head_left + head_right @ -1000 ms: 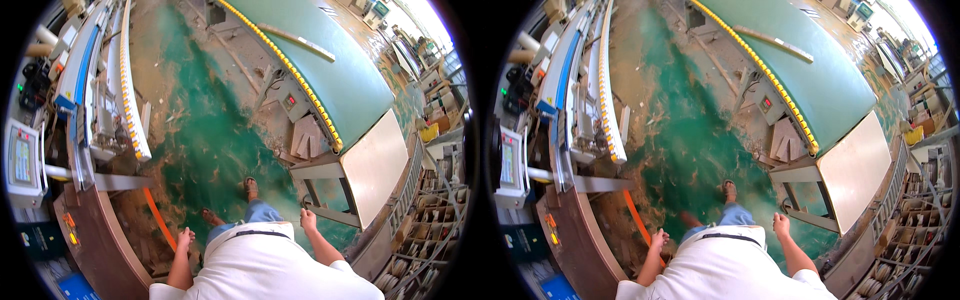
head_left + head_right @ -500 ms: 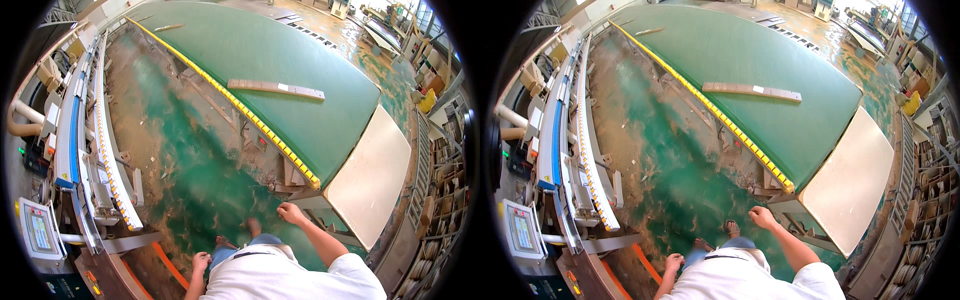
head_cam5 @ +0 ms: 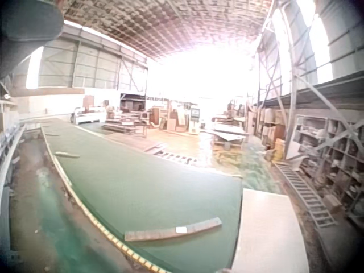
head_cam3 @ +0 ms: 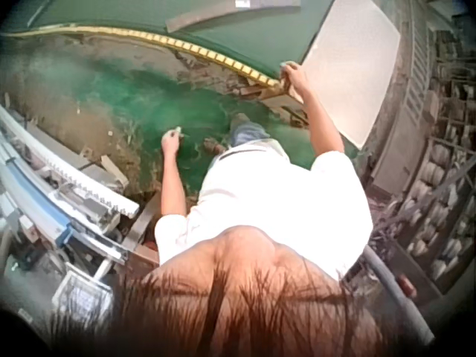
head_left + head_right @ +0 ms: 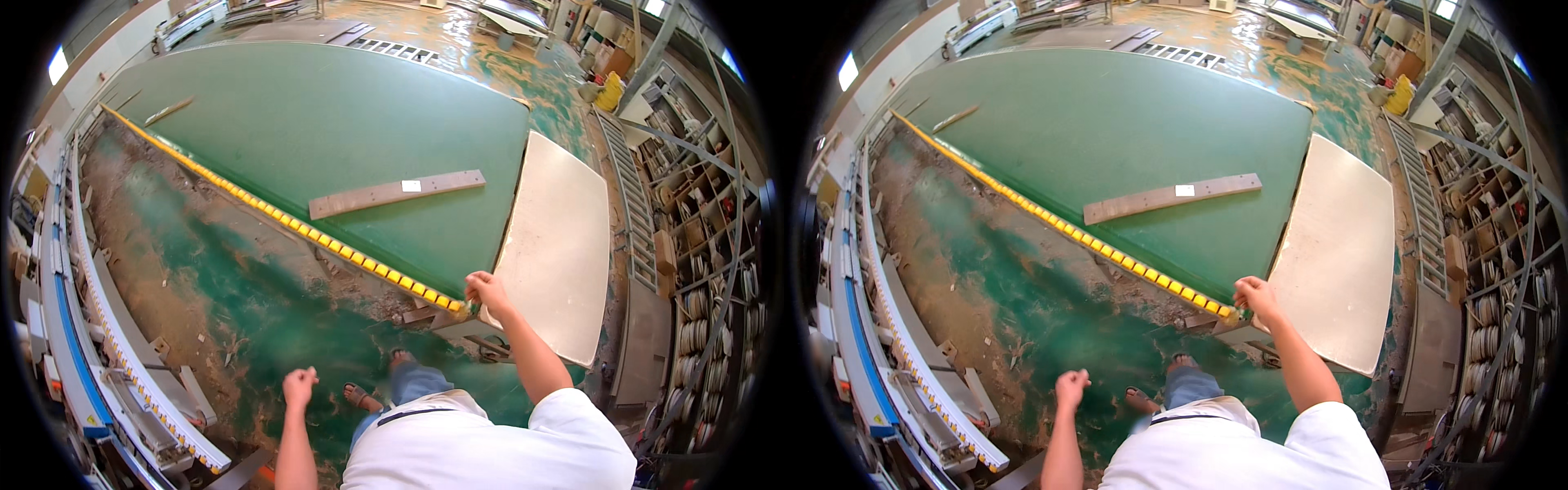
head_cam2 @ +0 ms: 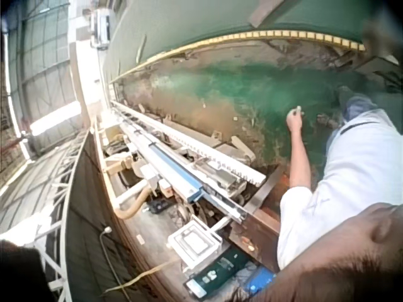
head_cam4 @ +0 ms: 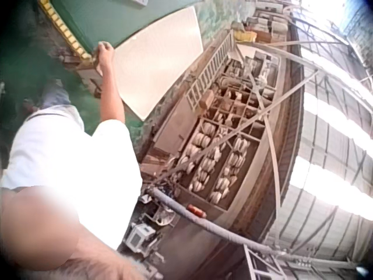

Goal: The person repeatedly picks up rectangular wooden pieces from a conveyor belt, places them into a machine, and removes the processed pieces. The person stacks the processed pieces on a nearby table.

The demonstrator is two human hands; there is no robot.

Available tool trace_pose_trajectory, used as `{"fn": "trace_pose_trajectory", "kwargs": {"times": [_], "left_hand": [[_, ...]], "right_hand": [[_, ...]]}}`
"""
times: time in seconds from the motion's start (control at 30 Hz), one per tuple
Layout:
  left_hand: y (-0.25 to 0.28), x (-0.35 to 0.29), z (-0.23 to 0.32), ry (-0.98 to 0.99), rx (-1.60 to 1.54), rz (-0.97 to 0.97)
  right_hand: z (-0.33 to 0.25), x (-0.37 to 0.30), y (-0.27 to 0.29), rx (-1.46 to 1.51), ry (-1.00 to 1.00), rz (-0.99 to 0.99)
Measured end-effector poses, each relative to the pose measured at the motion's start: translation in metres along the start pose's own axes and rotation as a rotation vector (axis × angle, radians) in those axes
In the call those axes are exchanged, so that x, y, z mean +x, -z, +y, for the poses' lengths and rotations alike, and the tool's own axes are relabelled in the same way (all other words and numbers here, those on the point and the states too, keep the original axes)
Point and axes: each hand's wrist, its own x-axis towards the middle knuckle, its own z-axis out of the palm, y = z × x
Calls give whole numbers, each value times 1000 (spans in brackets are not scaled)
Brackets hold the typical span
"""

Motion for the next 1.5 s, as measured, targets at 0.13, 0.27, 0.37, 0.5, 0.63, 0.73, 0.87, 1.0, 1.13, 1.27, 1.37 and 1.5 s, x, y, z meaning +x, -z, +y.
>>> {"fn": "trace_pose_trajectory", "kwargs": {"times": [0.13, 0.27, 0.37, 0.5, 0.63, 0.73, 0.87, 1.0, 1.13, 1.27, 1.37, 1.5], "left_hand": [[6, 64, 162, -411, -32, 388], [-21, 111, 291, -633, 210, 387], [-56, 152, 337, -672, 449, 294], [-103, 172, 367, -604, 703, 97], [-122, 161, 400, -778, 647, -76], [-96, 135, 391, -736, 561, -59], [-14, 67, 362, -804, 592, 63], [73, -31, 257, -501, 814, 106], [90, -181, 101, -113, 836, 207], [52, -350, -41, 227, 679, 298], [34, -465, -117, 328, 551, 459], [29, -622, -228, 624, 467, 715]], "right_hand": [[11, 93, 82, 216, -50, 224], [11, 180, 145, 352, -33, 469], [-3, 227, 182, 340, -21, 568], [-15, 260, 235, 454, -69, 523], [-5, 276, 296, 420, -65, 415], [-30, 268, 292, 360, -70, 257], [-148, 203, 246, 171, 102, -213], [-197, 152, 131, -73, 305, -576], [-212, 99, -21, -496, 355, -1014], [-178, -12, -173, -788, 574, -1326], [-133, -85, -255, -990, 853, -1500], [-27, -218, -357, -1125, 1010, -1671]]}}
